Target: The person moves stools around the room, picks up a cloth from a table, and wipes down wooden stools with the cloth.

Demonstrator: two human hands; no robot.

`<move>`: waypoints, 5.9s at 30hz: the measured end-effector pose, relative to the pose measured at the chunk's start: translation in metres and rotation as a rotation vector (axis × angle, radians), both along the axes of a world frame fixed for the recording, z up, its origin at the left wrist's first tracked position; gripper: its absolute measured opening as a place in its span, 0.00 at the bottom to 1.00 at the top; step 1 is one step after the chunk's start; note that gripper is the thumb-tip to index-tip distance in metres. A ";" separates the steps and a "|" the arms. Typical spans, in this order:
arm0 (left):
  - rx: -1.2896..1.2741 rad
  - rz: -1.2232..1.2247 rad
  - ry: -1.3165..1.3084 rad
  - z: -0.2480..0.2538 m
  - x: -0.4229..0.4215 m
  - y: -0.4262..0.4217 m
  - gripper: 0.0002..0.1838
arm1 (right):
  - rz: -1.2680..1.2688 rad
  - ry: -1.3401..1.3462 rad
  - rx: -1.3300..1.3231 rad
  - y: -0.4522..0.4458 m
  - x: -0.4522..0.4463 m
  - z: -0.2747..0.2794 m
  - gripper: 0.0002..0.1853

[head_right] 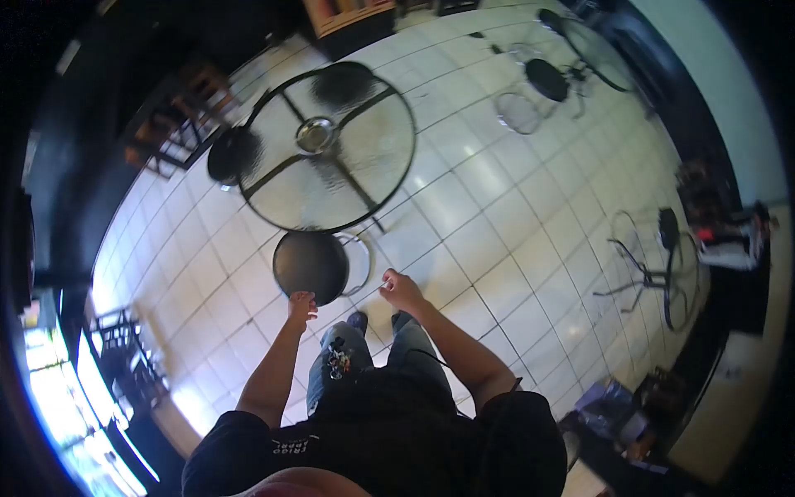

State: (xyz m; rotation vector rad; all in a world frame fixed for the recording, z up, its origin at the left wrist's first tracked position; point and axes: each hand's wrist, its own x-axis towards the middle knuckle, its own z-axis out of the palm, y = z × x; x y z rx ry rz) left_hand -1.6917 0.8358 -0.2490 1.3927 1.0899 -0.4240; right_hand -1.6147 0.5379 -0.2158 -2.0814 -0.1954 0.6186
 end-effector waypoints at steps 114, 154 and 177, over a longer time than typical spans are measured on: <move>-0.134 -0.699 -0.077 0.040 1.084 -0.356 0.22 | -0.717 0.766 -0.289 -0.479 0.800 -0.064 0.16; -0.095 -0.886 0.146 -0.035 1.905 -0.578 0.23 | -0.918 0.925 -0.086 -0.629 1.471 -0.086 0.20; 0.163 -1.361 0.364 -0.080 2.202 -0.841 0.15 | -1.157 0.151 -0.393 -0.977 1.800 -0.092 0.14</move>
